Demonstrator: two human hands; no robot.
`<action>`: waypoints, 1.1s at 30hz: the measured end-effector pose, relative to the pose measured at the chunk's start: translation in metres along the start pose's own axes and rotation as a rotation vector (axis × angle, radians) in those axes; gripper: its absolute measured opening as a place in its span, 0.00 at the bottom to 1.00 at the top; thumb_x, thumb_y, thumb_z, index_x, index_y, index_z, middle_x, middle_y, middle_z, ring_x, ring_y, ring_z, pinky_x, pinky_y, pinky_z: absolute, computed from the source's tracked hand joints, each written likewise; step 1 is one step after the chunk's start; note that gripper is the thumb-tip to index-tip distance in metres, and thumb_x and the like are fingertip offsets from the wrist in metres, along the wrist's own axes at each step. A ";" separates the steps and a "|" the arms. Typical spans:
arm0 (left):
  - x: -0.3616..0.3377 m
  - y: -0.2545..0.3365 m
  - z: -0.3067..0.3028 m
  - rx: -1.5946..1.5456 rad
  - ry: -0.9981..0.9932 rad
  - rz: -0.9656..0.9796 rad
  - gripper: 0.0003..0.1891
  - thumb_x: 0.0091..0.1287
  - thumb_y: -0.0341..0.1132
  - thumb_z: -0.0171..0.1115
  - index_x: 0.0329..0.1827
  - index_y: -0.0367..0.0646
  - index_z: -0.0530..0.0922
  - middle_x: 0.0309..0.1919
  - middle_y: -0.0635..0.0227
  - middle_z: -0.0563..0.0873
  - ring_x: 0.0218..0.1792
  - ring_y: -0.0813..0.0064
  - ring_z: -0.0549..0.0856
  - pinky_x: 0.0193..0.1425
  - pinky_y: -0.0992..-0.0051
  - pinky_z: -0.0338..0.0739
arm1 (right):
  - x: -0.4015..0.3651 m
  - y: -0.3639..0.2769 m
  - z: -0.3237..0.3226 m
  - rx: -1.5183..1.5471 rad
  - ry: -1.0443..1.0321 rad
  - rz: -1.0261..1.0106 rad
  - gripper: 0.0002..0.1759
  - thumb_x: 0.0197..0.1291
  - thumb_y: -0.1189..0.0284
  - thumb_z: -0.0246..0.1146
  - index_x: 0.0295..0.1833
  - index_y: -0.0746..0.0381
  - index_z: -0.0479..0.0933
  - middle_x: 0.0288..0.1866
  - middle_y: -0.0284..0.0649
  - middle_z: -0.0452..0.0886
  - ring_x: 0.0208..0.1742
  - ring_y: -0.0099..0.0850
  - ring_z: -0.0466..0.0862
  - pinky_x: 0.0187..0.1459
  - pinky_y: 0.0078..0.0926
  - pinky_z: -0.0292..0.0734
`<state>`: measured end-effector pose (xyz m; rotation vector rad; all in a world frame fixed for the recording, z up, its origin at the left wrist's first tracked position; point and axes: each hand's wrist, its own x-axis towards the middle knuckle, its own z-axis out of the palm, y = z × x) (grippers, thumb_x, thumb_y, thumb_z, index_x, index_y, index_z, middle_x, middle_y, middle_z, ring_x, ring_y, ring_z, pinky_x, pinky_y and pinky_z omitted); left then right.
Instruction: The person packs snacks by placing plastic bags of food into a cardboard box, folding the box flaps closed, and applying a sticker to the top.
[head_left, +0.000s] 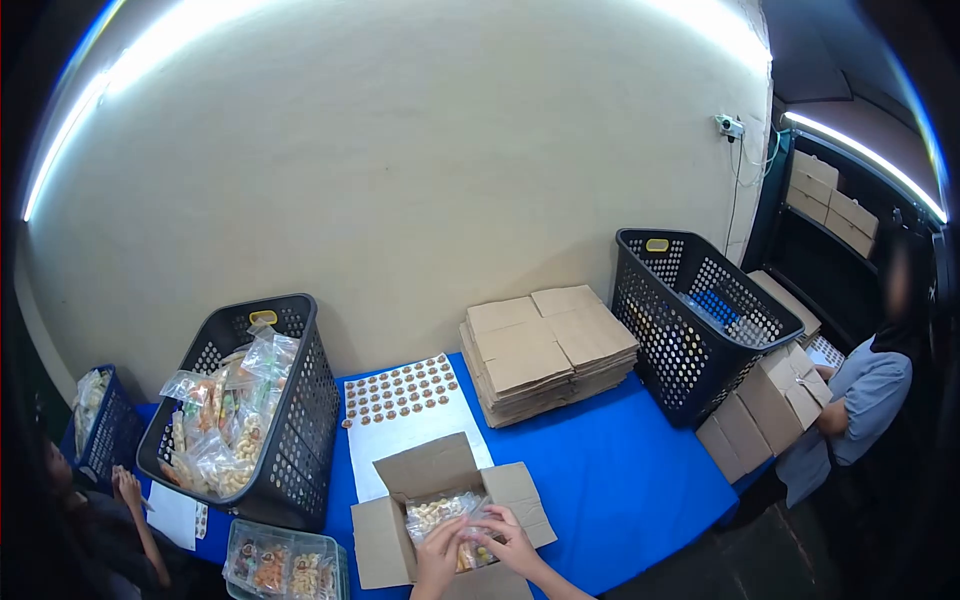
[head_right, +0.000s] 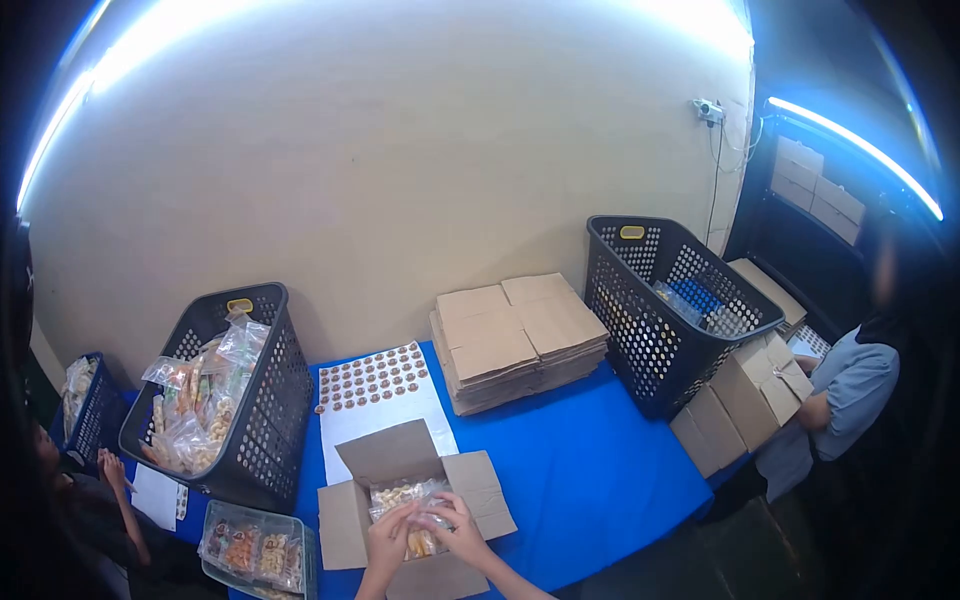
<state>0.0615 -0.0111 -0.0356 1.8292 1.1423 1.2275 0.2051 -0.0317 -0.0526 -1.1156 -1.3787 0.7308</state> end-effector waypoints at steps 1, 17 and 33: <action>0.002 0.001 -0.003 -0.016 0.042 -0.015 0.08 0.60 0.27 0.59 0.41 0.35 0.80 0.39 0.58 0.84 0.43 0.64 0.83 0.50 0.72 0.74 | 0.005 -0.010 0.002 -0.116 0.088 -0.021 0.14 0.55 0.65 0.64 0.44 0.61 0.77 0.40 0.33 0.77 0.46 0.27 0.75 0.48 0.27 0.67; 0.019 0.010 -0.043 0.129 0.113 0.141 0.08 0.57 0.31 0.61 0.21 0.38 0.78 0.17 0.64 0.77 0.19 0.67 0.75 0.24 0.71 0.66 | 0.025 -0.054 0.025 -0.150 -0.154 -0.066 0.11 0.53 0.71 0.62 0.26 0.66 0.70 0.20 0.38 0.72 0.20 0.29 0.71 0.24 0.25 0.66; 0.026 0.009 -0.076 0.437 0.470 0.216 0.13 0.62 0.33 0.56 0.19 0.38 0.74 0.17 0.66 0.73 0.22 0.66 0.71 0.36 0.70 0.64 | 0.013 -0.060 0.046 -0.143 -0.306 -0.144 0.12 0.54 0.70 0.61 0.27 0.67 0.67 0.22 0.42 0.71 0.21 0.35 0.73 0.27 0.28 0.68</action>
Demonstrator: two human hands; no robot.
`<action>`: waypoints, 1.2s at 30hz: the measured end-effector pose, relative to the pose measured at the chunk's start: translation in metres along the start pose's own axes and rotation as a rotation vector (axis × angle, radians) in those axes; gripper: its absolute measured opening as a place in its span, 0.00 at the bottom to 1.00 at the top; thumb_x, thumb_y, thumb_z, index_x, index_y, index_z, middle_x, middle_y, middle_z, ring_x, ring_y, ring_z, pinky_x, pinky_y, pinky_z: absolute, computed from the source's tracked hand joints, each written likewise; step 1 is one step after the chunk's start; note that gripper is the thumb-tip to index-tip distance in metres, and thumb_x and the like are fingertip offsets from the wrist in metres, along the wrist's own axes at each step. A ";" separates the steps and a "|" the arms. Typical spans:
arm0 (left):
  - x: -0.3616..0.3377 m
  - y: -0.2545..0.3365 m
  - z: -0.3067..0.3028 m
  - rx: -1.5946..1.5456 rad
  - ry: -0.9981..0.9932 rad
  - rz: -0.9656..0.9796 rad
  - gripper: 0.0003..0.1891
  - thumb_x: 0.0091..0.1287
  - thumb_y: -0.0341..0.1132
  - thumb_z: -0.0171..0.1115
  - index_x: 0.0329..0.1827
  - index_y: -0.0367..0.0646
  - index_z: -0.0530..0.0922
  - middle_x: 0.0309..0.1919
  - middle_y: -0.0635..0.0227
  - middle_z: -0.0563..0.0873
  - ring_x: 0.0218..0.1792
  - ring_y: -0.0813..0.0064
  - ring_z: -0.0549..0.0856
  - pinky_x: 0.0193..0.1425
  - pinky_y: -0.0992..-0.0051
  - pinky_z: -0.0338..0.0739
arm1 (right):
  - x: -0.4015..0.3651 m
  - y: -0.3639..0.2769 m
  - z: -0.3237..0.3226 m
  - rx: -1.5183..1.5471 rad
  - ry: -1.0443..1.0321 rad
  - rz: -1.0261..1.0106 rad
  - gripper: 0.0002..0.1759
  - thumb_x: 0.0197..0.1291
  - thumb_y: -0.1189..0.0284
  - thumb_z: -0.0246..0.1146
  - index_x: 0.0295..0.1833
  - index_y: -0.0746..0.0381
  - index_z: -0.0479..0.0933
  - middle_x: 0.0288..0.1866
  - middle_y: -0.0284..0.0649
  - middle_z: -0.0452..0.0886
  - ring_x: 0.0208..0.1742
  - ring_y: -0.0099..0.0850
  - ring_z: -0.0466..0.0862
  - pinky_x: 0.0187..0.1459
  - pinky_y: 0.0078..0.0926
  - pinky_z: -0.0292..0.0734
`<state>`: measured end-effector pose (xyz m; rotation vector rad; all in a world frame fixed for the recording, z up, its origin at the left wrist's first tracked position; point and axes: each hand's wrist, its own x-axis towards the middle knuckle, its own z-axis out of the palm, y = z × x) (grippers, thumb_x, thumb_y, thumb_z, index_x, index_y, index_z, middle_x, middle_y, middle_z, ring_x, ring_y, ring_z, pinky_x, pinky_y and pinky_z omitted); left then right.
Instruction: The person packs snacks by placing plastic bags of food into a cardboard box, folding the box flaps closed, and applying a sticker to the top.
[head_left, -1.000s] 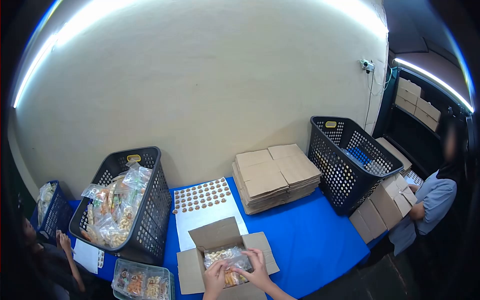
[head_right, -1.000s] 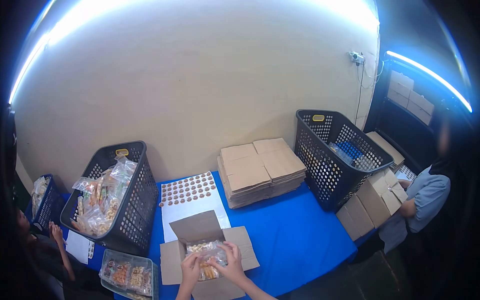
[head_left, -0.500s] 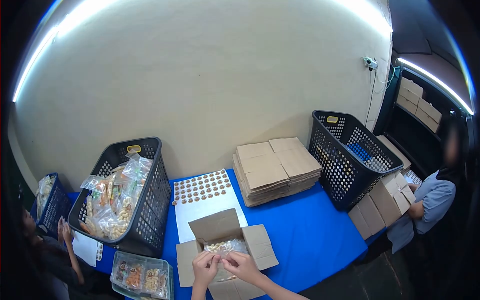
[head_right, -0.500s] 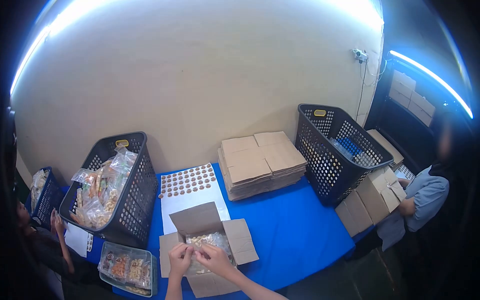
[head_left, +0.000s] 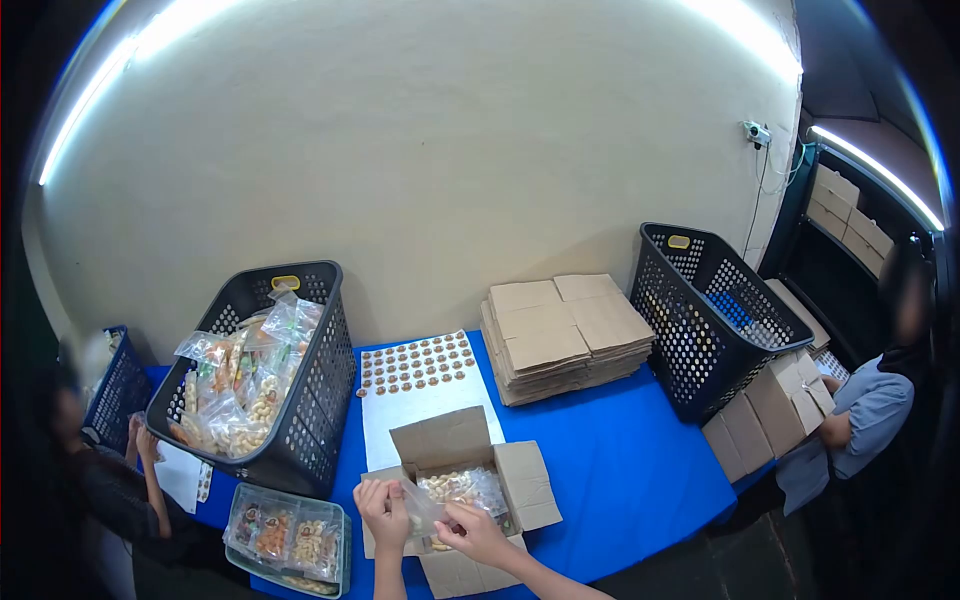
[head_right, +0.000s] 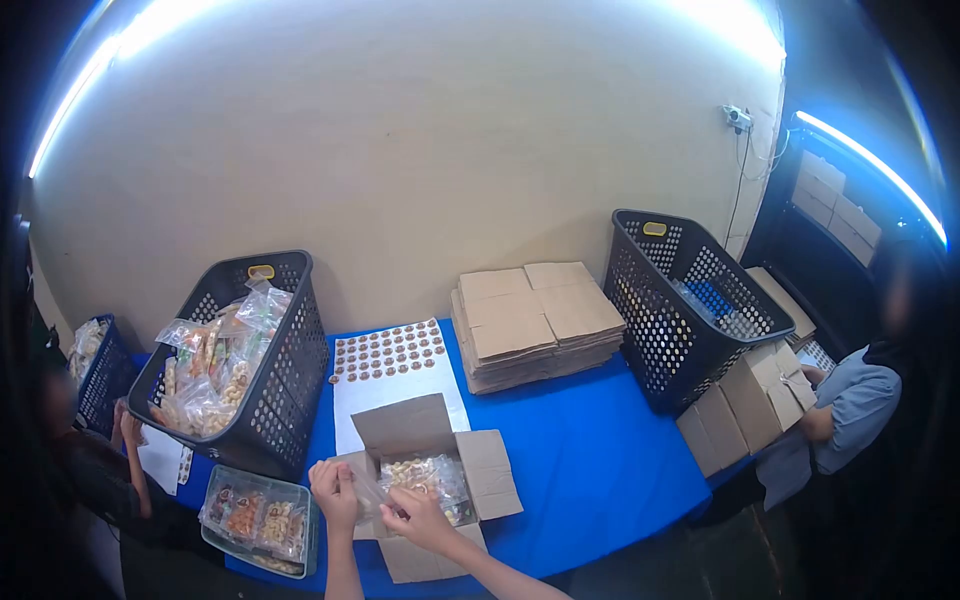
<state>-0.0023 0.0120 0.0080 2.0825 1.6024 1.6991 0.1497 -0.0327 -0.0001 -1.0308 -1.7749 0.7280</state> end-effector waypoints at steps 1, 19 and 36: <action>-0.002 -0.004 0.003 -0.020 -0.010 -0.026 0.13 0.62 0.33 0.56 0.20 0.37 0.74 0.17 0.65 0.74 0.23 0.65 0.72 0.36 0.70 0.64 | 0.001 0.000 0.000 0.014 0.005 0.016 0.12 0.55 0.70 0.60 0.28 0.67 0.67 0.23 0.42 0.72 0.22 0.35 0.73 0.29 0.28 0.68; -0.070 0.004 0.018 -0.294 -0.548 -0.132 0.40 0.48 0.27 0.64 0.67 0.42 0.57 0.68 0.54 0.57 0.68 0.53 0.58 0.68 0.62 0.58 | -0.013 0.050 -0.039 1.040 0.288 0.554 0.09 0.64 0.73 0.53 0.46 0.66 0.73 0.45 0.36 0.77 0.46 0.27 0.78 0.50 0.26 0.73; -0.101 -0.041 0.032 0.224 -0.611 -0.468 0.17 0.67 0.38 0.48 0.50 0.34 0.73 0.34 0.54 0.83 0.39 0.55 0.81 0.50 0.62 0.68 | -0.077 0.100 0.001 -0.623 -0.060 0.332 0.16 0.52 0.64 0.60 0.43 0.62 0.77 0.59 0.47 0.66 0.63 0.39 0.62 0.60 0.52 0.44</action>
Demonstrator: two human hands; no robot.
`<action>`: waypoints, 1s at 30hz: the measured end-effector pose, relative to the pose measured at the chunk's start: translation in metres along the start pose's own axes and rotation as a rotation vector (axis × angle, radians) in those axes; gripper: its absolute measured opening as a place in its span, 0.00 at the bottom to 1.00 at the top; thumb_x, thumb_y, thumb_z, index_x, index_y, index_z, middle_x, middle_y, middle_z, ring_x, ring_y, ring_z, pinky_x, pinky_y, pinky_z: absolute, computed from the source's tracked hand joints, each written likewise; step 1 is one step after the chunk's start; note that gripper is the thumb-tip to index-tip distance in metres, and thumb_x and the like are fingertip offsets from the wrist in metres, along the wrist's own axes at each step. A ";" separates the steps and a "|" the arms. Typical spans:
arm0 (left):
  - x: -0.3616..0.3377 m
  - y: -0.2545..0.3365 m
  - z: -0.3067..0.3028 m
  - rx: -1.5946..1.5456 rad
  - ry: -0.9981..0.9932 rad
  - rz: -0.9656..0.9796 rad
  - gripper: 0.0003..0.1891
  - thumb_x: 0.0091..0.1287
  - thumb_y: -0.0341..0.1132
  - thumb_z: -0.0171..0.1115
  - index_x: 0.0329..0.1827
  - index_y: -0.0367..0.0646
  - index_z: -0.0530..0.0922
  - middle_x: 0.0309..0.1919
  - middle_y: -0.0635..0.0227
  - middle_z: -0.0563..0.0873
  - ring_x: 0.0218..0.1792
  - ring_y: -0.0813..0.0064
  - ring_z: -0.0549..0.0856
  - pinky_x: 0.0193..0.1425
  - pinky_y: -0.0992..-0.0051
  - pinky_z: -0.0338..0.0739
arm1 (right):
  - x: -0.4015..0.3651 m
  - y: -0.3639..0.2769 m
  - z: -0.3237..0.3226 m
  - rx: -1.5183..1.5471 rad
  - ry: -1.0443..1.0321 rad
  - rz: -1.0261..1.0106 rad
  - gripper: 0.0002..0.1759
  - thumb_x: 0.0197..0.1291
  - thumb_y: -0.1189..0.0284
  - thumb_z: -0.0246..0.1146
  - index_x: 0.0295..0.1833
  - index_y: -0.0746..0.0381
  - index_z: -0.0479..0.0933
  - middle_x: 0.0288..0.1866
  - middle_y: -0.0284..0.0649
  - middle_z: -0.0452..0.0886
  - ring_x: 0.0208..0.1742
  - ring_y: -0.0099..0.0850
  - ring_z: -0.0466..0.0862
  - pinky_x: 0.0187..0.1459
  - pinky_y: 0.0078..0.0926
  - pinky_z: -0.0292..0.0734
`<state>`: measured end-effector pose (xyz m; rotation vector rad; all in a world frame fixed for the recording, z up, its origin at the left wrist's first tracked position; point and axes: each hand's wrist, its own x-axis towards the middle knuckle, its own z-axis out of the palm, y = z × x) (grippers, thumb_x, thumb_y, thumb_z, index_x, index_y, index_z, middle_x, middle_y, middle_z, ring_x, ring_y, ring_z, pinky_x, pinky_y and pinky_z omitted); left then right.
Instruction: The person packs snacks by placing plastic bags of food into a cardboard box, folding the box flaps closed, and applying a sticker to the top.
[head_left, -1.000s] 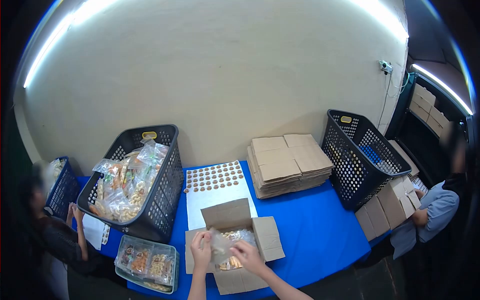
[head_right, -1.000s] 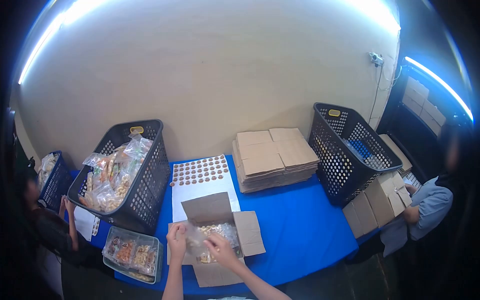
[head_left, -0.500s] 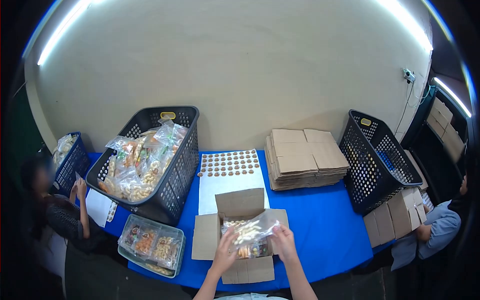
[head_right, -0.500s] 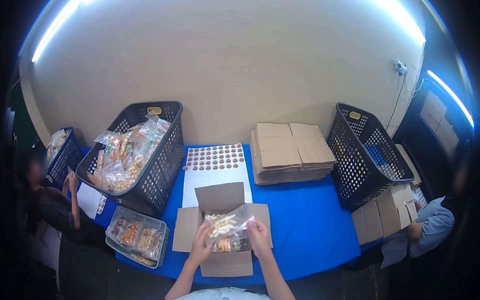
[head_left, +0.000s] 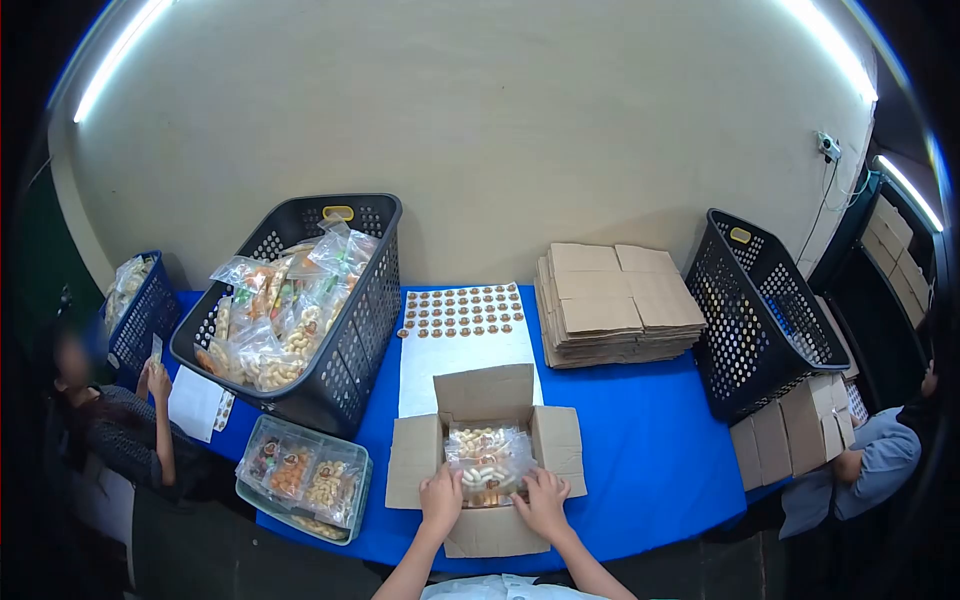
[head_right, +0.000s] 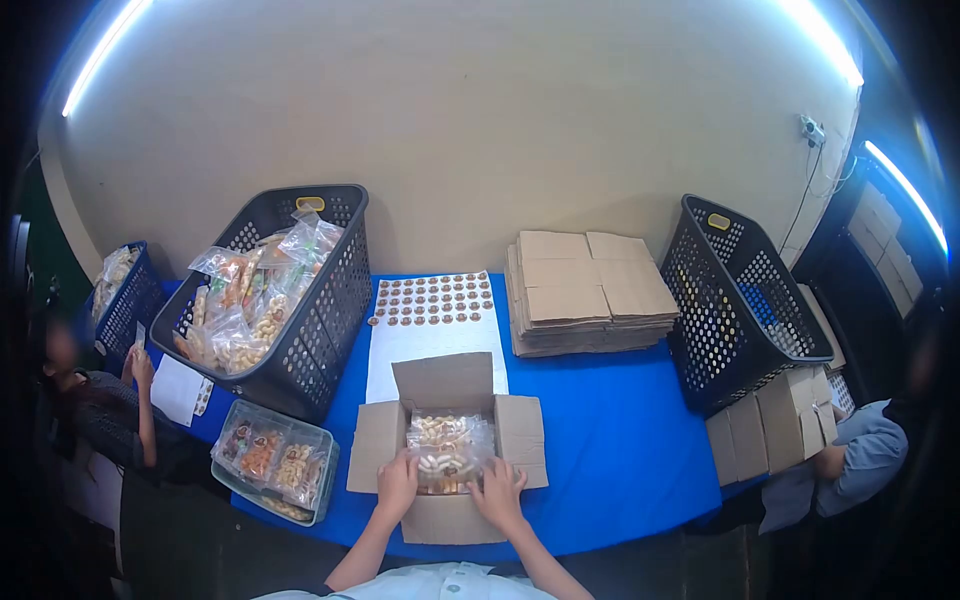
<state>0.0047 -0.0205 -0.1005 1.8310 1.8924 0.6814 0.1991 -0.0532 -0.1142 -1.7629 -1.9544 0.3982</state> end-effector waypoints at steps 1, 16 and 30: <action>0.001 -0.002 0.007 -0.007 0.063 0.016 0.17 0.66 0.38 0.49 0.51 0.33 0.72 0.37 0.53 0.82 0.43 0.57 0.80 0.53 0.61 0.65 | -0.004 -0.001 0.006 -0.053 -0.009 0.002 0.16 0.53 0.64 0.59 0.43 0.61 0.77 0.61 0.47 0.64 0.64 0.39 0.61 0.60 0.52 0.44; 0.016 -0.006 0.028 0.233 -0.027 0.177 0.19 0.64 0.43 0.51 0.56 0.46 0.74 0.60 0.67 0.72 0.60 0.67 0.69 0.69 0.51 0.42 | 0.000 -0.003 0.023 -0.177 0.069 -0.055 0.11 0.52 0.69 0.56 0.40 0.60 0.77 0.53 0.38 0.75 0.52 0.30 0.72 0.56 0.49 0.51; 0.018 -0.002 0.031 0.272 0.177 0.237 0.26 0.65 0.50 0.48 0.63 0.45 0.66 0.61 0.58 0.70 0.60 0.64 0.72 0.69 0.51 0.44 | 0.013 -0.013 0.021 -0.106 0.130 0.078 0.21 0.49 0.69 0.60 0.51 0.59 0.71 0.58 0.39 0.70 0.58 0.33 0.69 0.57 0.59 0.44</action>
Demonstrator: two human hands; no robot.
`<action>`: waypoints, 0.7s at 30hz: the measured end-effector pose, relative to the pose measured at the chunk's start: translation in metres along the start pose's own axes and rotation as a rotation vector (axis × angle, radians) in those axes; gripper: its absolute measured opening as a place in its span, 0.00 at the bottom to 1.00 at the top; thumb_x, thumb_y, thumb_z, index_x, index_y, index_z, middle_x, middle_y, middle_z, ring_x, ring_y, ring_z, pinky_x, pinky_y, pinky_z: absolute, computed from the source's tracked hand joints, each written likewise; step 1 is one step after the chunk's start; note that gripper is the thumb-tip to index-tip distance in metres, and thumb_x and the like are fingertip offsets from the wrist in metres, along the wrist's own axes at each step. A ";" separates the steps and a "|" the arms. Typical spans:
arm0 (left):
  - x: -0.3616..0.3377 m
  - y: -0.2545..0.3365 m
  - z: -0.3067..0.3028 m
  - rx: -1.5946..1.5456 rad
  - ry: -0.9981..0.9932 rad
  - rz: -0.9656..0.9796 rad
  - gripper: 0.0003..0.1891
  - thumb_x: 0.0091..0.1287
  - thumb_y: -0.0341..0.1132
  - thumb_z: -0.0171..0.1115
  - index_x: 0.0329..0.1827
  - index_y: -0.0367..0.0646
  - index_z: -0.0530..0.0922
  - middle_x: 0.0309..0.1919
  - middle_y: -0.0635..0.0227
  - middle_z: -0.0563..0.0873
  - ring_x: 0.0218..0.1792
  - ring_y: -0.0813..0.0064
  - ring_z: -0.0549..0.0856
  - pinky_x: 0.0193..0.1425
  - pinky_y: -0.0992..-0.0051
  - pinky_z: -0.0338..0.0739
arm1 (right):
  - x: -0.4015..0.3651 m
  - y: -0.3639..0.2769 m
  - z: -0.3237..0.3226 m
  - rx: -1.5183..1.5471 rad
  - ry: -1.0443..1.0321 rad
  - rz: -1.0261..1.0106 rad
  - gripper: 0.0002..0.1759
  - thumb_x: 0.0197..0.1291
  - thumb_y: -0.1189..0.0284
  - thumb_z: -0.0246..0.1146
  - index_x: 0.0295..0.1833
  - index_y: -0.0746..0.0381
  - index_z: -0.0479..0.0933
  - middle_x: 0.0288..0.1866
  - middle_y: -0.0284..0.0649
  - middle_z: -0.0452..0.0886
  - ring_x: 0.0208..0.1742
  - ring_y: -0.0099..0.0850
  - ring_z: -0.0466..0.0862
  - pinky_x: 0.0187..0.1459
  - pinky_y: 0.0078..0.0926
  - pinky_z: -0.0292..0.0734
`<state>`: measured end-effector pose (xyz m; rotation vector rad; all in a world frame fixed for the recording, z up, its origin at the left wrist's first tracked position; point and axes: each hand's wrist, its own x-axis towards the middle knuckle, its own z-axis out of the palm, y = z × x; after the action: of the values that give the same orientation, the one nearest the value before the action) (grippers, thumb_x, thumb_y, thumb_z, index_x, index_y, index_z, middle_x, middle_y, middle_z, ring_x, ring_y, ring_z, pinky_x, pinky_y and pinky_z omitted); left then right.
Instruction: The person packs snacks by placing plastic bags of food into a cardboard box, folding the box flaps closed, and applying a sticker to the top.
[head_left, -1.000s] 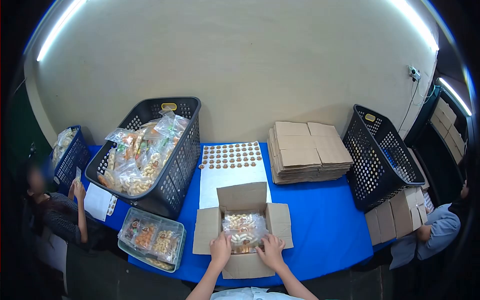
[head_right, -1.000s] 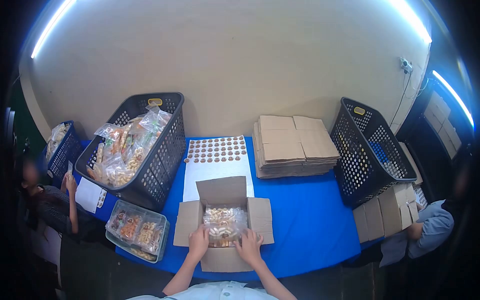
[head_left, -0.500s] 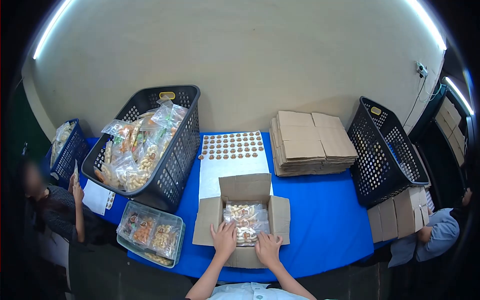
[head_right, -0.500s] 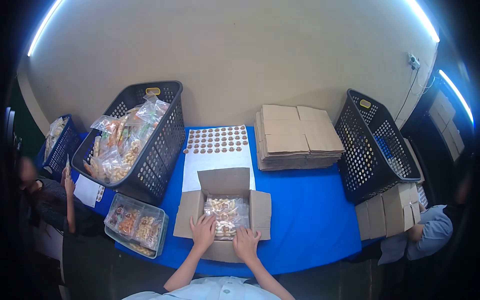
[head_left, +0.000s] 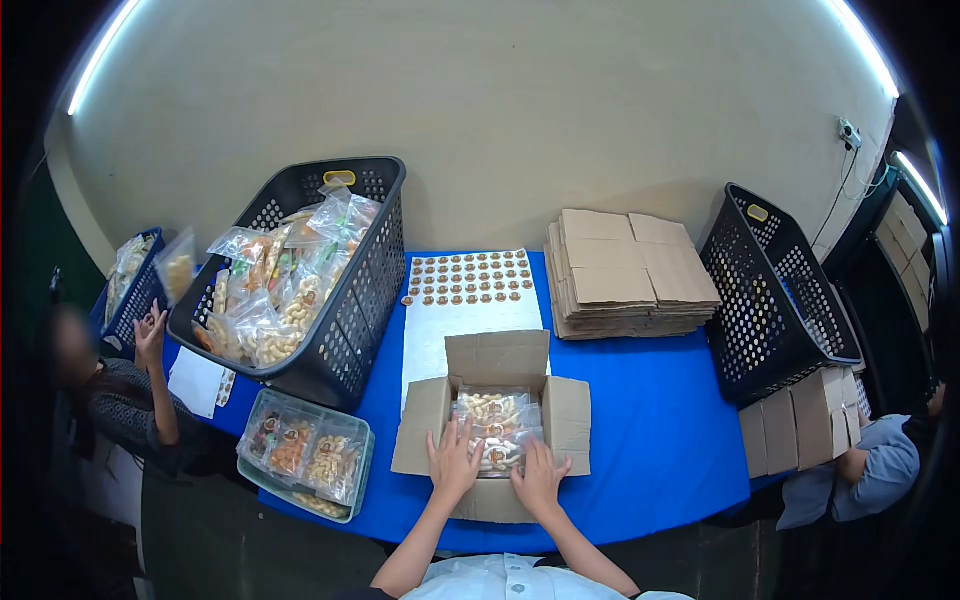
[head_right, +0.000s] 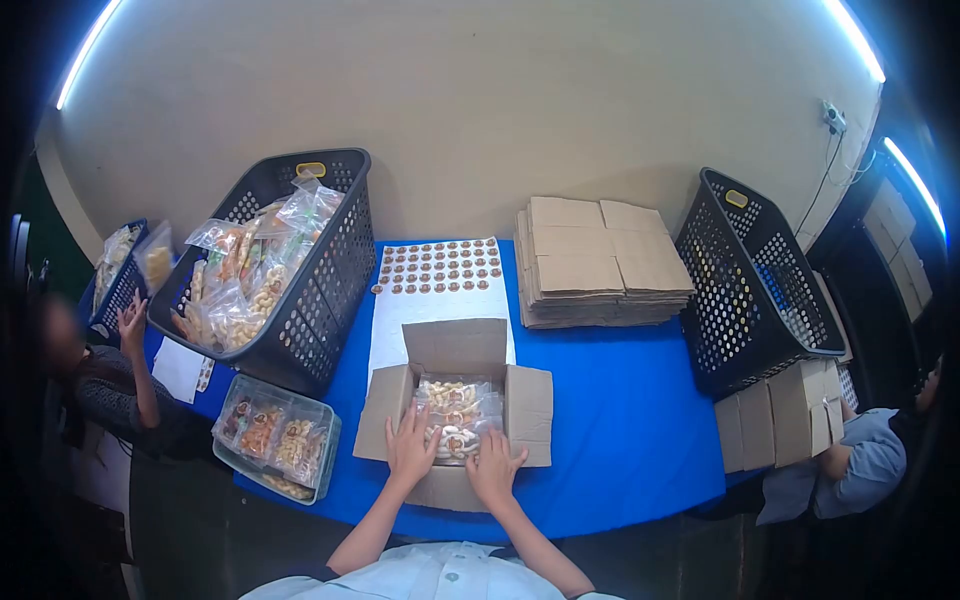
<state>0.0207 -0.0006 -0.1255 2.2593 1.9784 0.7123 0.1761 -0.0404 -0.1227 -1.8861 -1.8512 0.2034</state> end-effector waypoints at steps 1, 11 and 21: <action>0.000 0.000 0.001 0.016 0.031 -0.019 0.26 0.65 0.50 0.48 0.62 0.43 0.67 0.59 0.58 0.72 0.59 0.64 0.72 0.68 0.51 0.45 | 0.006 -0.003 -0.002 -0.005 0.003 -0.023 0.22 0.49 0.69 0.60 0.52 0.60 0.70 0.59 0.42 0.68 0.60 0.35 0.68 0.58 0.58 0.45; -0.002 -0.001 0.002 -0.085 -0.051 -0.050 0.26 0.65 0.50 0.48 0.57 0.38 0.69 0.53 0.58 0.77 0.57 0.65 0.74 0.68 0.51 0.45 | 0.036 0.001 0.027 0.069 -0.100 -0.098 0.23 0.54 0.65 0.59 0.53 0.64 0.67 0.59 0.54 0.65 0.61 0.46 0.66 0.57 0.44 0.60; -0.003 -0.001 0.004 -0.036 -0.041 -0.023 0.27 0.65 0.50 0.47 0.60 0.40 0.68 0.60 0.56 0.70 0.62 0.66 0.68 0.68 0.50 0.43 | 0.036 -0.005 0.015 0.098 0.030 -0.091 0.24 0.51 0.67 0.61 0.54 0.64 0.67 0.56 0.53 0.67 0.59 0.45 0.67 0.55 0.42 0.63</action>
<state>0.0214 -0.0017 -0.1302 2.2089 1.9545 0.6882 0.1674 -0.0023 -0.1259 -1.7260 -1.8677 0.2292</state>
